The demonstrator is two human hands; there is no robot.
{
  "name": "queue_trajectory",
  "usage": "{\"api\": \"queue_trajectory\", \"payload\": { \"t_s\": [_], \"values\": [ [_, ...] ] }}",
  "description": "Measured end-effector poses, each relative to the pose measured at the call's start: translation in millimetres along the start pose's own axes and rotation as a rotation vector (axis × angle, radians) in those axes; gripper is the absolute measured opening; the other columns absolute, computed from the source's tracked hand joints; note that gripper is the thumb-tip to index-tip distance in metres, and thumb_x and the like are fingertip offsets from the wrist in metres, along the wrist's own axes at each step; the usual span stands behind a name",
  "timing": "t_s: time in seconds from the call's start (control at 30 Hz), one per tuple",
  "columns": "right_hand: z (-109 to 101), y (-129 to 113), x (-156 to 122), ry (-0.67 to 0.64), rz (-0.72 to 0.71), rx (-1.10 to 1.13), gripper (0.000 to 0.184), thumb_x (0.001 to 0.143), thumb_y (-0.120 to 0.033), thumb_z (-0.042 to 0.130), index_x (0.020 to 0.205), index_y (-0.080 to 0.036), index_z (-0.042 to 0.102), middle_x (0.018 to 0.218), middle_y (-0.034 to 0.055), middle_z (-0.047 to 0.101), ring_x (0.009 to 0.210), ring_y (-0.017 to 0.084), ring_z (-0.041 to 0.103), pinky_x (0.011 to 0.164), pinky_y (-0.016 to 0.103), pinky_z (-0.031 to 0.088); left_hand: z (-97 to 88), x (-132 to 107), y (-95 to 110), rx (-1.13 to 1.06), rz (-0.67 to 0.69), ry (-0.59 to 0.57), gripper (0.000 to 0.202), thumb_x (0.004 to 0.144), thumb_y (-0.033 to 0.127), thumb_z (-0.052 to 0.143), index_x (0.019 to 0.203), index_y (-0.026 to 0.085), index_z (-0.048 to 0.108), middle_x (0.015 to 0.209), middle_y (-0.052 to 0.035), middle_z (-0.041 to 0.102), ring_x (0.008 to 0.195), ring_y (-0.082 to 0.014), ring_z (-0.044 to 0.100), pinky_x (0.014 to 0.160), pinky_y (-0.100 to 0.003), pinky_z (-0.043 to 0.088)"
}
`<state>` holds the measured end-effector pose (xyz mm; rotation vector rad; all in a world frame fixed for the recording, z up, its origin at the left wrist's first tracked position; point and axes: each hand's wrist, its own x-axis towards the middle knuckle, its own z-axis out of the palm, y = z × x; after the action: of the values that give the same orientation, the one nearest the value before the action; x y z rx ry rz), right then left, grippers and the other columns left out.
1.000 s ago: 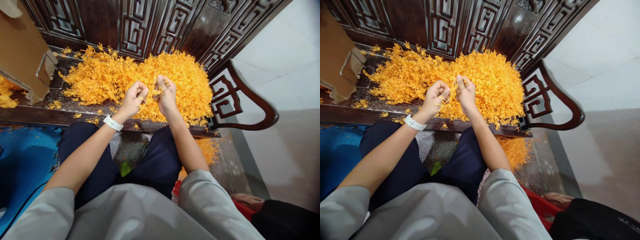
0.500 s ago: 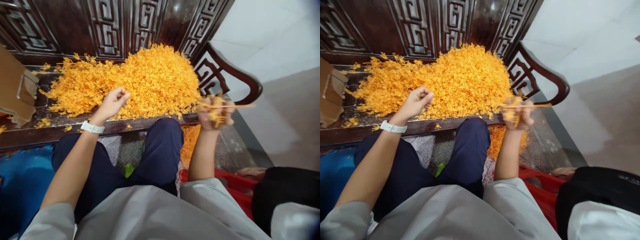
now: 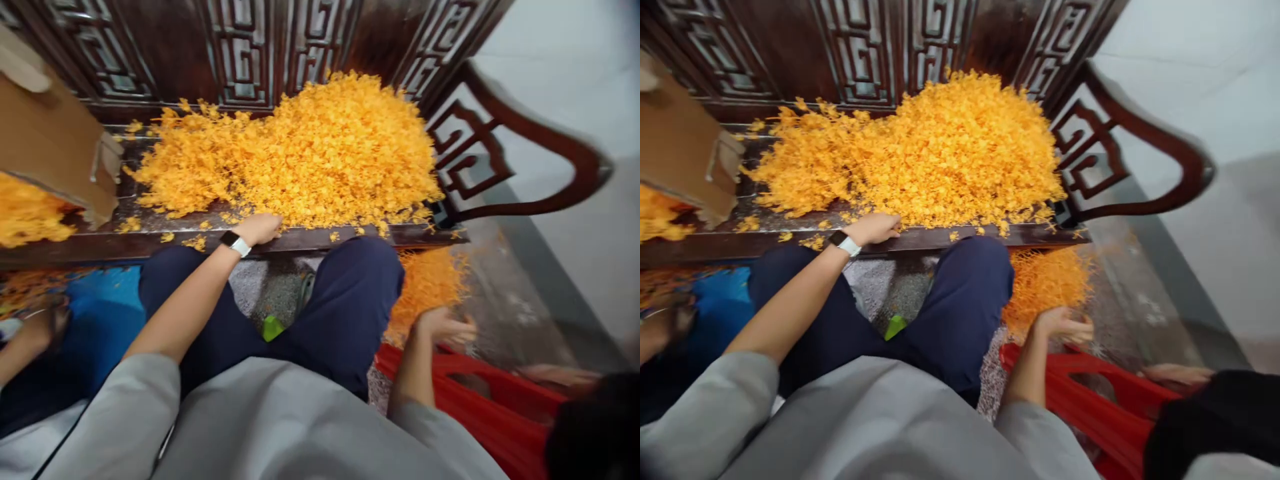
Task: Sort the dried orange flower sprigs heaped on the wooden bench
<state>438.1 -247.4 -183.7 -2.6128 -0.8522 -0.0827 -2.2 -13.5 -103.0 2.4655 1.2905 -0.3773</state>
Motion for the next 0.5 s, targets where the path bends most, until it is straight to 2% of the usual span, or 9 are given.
{"api": "queue_trajectory", "payload": {
  "t_s": [0.07, 0.13, 0.2, 0.23, 0.3, 0.37, 0.43, 0.5],
  "values": [
    [-2, -17, 17, 0.175, 0.062, 0.103, 0.050, 0.093, -0.035, 0.030, 0.137, -0.042, 0.052, 0.136, 0.0357, 0.052, 0.140, 0.056, 0.051, 0.111, 0.080, 0.035, -2.9, -3, -5, 0.040, -0.029, 0.046, 0.030, 0.102, 0.037, 0.058, 0.120, 0.017, 0.071, 0.116, -0.0191, 0.078, 0.108, -0.0318, 0.075, 0.081, -0.034, 0.051],
    [0, -45, 38, 0.151, -0.044, 0.233, 0.040, 0.095, -0.036, 0.038, 0.129, -0.037, 0.059, 0.134, 0.0338, 0.059, 0.135, 0.048, 0.058, 0.117, 0.063, 0.043, -5.7, -6, -8, 0.062, -0.080, 0.080, 0.031, 0.104, 0.033, 0.053, 0.121, 0.016, 0.072, 0.118, -0.0211, 0.078, 0.111, -0.0340, 0.075, 0.087, -0.037, 0.054],
    [5, -79, 57, -0.028, -0.235, 0.353, 0.029, 0.095, -0.046, 0.051, 0.115, -0.032, 0.067, 0.121, 0.0258, 0.071, 0.117, 0.041, 0.070, 0.106, 0.054, 0.056, -7.8, -8, -10, 0.086, -0.139, 0.113, 0.033, 0.104, 0.030, 0.051, 0.122, 0.013, 0.073, 0.120, -0.0236, 0.077, 0.114, -0.0364, 0.075, 0.091, -0.041, 0.056],
    [10, -98, 64, -0.152, -0.343, 0.395, 0.030, 0.092, -0.052, 0.057, 0.108, -0.030, 0.070, 0.113, 0.0209, 0.075, 0.106, 0.037, 0.074, 0.099, 0.050, 0.060, -8.3, -8, -10, 0.095, -0.159, 0.125, 0.033, 0.104, 0.028, 0.051, 0.122, 0.012, 0.074, 0.121, -0.0246, 0.076, 0.115, -0.0377, 0.075, 0.093, -0.043, 0.056],
    [23, -133, 74, -0.449, -0.617, 0.387, 0.037, 0.085, -0.058, 0.067, 0.099, -0.025, 0.073, 0.097, 0.0123, 0.078, 0.088, 0.029, 0.075, 0.086, 0.042, 0.061, -8.4, -9, -9, 0.095, -0.176, 0.136, 0.033, 0.103, 0.026, 0.051, 0.120, 0.010, 0.074, 0.123, -0.0260, 0.076, 0.117, -0.0394, 0.074, 0.094, -0.045, 0.056],
    [40, -163, 76, -0.672, -0.861, 0.284, 0.037, 0.083, -0.057, 0.068, 0.093, -0.022, 0.072, 0.084, 0.0088, 0.076, 0.076, 0.025, 0.070, 0.074, 0.036, 0.055, -9.0, -9, -8, 0.075, -0.178, 0.127, 0.032, 0.102, 0.027, 0.053, 0.119, 0.010, 0.075, 0.121, -0.0256, 0.076, 0.116, -0.0389, 0.074, 0.093, -0.044, 0.056],
    [57, -188, 73, -0.743, -0.995, 0.181, 0.034, 0.087, -0.055, 0.064, 0.089, -0.021, 0.069, 0.080, 0.0091, 0.073, 0.074, 0.024, 0.066, 0.069, 0.033, 0.047, -13.2, -11, -10, 0.045, -0.172, 0.110, 0.033, 0.102, 0.034, 0.056, 0.117, 0.012, 0.075, 0.118, -0.0234, 0.078, 0.113, -0.0362, 0.075, 0.091, -0.041, 0.057],
    [70, -207, 70, -0.699, -1.013, 0.155, 0.032, 0.092, -0.051, 0.058, 0.086, -0.021, 0.065, 0.083, 0.0110, 0.073, 0.078, 0.025, 0.065, 0.070, 0.033, 0.044, -22.5, -15, -20, 0.007, -0.181, 0.111, 0.034, 0.100, 0.040, 0.060, 0.113, 0.014, 0.076, 0.113, -0.0206, 0.079, 0.108, -0.0332, 0.076, 0.088, -0.038, 0.056]
  ]
}}
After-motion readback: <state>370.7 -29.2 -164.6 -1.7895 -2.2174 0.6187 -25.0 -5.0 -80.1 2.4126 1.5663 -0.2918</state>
